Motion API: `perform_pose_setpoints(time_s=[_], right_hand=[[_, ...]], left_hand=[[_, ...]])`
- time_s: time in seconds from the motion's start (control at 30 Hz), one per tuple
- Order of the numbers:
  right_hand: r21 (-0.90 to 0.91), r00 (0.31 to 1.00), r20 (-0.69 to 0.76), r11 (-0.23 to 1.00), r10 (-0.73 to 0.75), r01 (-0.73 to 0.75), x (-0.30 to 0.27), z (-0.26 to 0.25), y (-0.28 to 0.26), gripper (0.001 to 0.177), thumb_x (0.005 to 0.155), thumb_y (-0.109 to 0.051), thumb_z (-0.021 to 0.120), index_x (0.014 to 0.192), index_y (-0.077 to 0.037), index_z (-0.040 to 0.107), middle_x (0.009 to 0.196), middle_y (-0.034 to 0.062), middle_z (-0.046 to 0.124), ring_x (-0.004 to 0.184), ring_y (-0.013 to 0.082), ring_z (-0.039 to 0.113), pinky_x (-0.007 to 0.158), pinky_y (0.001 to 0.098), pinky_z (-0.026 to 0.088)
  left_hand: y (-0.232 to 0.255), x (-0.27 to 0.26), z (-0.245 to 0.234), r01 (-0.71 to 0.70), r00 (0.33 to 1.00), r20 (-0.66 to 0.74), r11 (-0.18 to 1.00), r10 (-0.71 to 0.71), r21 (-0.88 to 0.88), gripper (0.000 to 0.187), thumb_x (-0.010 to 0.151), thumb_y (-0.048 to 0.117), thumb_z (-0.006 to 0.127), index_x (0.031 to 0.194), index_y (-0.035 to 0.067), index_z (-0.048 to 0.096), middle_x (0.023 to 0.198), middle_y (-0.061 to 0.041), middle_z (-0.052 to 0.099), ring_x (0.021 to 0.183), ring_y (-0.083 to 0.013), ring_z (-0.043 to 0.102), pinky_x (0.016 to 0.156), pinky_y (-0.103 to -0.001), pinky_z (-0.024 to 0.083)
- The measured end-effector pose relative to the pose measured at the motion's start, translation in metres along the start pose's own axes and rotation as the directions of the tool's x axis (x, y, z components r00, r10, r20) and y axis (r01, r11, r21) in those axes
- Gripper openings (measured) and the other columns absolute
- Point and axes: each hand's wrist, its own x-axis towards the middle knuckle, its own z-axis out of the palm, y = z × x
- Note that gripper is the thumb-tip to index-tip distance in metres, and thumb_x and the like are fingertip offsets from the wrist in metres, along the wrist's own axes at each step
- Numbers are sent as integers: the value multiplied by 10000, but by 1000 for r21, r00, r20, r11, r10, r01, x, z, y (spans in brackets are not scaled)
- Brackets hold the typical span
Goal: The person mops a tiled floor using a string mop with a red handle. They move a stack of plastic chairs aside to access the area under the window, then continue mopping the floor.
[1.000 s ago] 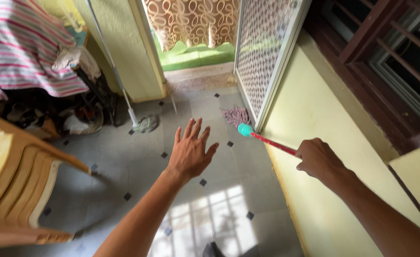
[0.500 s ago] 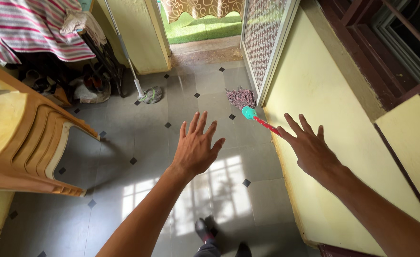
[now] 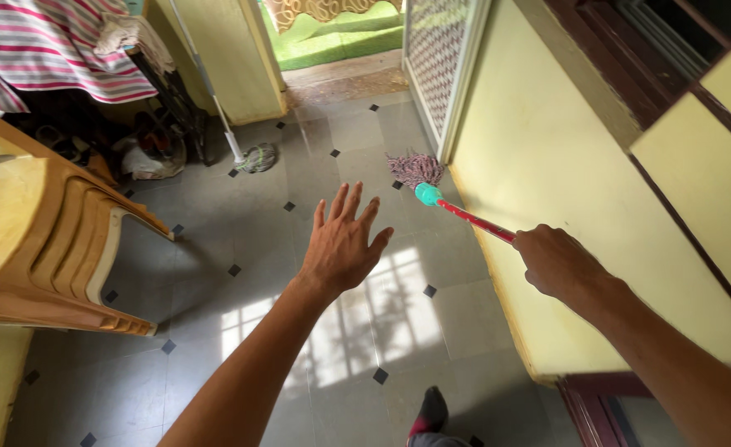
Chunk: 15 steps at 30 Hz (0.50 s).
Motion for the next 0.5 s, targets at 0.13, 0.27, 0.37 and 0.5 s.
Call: perform_pose_setpoints(time_s=[0.13,0.27,0.37,0.5], right_hand=[[-28,999,35,1000,9,-8,-43,8,-14,144,841,10,731,975,30,683,885,206,742,854,326,756,767,432,620],[59,1000,-26,998,2,0,-84,19,-31,372,796,45,745,1155,37,649,909,217,724,840,326,758,741,433,635],[36,999,32,998,40,-41,-112,21,-42,298,832,35,718,1129,20,693,876,194,747,830,309,765,772,425,629],[59,999,1,997,40,-40,-138,23,-51,306,817,41,709,1120,-3,710,890,217,749,844,331,768,798,430,629]], left_hand=[[5,-34,-3,-39,999,-3,999,39,0,641,1001,501,486,1487,84,482,1628,-230,278,1535,-399,184,1195,-648,155],[10,-68,-1,-49,999,17,999,49,4,630,1004,501,485,1478,86,489,1629,-227,277,1533,-401,183,1191,-658,151],[12,-90,3,-40,998,40,999,40,20,625,1007,509,477,1477,97,488,1624,-222,278,1533,-398,182,1189,-663,151],[13,-109,9,-45,998,47,999,44,19,622,1005,507,478,1481,106,490,1627,-215,280,1530,-397,187,1187,-661,158]])
